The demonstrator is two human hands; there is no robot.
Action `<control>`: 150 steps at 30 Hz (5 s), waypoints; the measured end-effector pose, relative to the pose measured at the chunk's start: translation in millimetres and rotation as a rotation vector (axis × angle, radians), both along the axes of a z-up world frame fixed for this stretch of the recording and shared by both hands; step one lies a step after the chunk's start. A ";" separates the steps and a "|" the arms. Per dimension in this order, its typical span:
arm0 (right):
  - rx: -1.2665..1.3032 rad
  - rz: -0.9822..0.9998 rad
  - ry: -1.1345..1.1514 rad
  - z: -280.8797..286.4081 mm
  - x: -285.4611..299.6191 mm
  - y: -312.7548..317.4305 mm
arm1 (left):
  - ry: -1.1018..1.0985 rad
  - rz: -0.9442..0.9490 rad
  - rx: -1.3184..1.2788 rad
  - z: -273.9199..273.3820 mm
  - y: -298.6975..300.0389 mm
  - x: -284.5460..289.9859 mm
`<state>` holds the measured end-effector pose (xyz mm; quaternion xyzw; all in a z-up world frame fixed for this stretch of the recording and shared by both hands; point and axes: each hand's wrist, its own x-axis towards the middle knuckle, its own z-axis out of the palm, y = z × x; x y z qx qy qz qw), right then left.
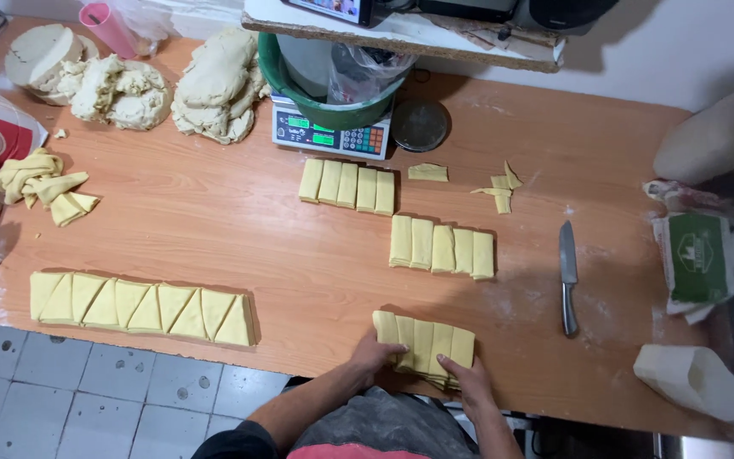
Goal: Shaping and rolling triangular pieces of dough into pastries on a floured surface.
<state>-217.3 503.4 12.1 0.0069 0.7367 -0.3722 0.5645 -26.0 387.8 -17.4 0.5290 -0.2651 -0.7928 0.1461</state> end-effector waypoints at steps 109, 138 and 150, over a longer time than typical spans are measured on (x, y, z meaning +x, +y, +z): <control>-0.047 0.473 1.032 -103.8 189.5 -97.9 | -0.546 -0.343 -0.886 53.0 -69.0 404.9; 0.397 1.344 0.739 -96.3 212.9 -192.0 | -1.277 -0.905 -1.114 76.7 -133.0 449.9; 0.545 1.256 0.602 -16.1 249.5 -200.6 | -1.332 -1.094 -1.401 6.6 -174.6 425.9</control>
